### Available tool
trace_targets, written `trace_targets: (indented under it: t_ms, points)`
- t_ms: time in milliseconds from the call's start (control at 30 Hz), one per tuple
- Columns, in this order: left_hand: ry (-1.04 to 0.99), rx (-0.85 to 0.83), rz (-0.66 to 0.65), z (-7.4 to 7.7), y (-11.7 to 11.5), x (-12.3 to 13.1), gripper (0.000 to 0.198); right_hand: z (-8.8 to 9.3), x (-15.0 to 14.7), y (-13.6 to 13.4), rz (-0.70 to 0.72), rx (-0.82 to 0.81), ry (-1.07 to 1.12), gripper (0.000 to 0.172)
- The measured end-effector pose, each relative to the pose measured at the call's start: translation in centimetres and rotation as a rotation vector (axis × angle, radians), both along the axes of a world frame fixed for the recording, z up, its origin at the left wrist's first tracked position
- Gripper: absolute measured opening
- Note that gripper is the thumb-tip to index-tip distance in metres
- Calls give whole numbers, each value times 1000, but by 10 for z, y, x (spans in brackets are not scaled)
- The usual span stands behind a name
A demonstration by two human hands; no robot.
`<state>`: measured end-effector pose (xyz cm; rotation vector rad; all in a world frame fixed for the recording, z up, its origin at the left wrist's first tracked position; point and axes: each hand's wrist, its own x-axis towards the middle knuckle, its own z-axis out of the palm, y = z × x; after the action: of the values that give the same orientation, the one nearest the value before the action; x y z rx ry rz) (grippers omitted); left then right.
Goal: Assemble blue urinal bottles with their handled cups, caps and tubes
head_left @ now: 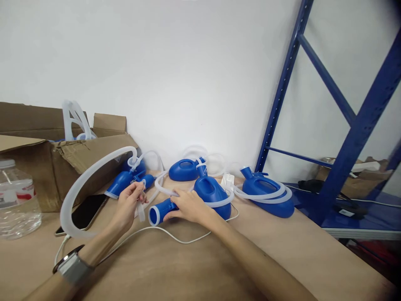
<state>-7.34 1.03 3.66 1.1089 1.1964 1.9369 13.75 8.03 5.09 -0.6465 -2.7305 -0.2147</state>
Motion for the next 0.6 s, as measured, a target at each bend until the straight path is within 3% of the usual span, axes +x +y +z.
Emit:
trace_targets:
  t_ms: [100,200,267,400,600]
  points:
    - [160,-210,36,-18,11,-2,53,10,4,-3,-5,32,-35,57]
    - [331,-254,25,-36,19,-1,57,27,14,-2,-75,37,10,54]
    - [518,-160,68,-43,19,1,55,37,22,-1,-127,46,40,54]
    - [899,143,250,-40,9,8,27,47,31,2,-205,101,94,55]
    - [1150,473,481,-30,-4,14,18,41,23,0,-212,198,36,52]
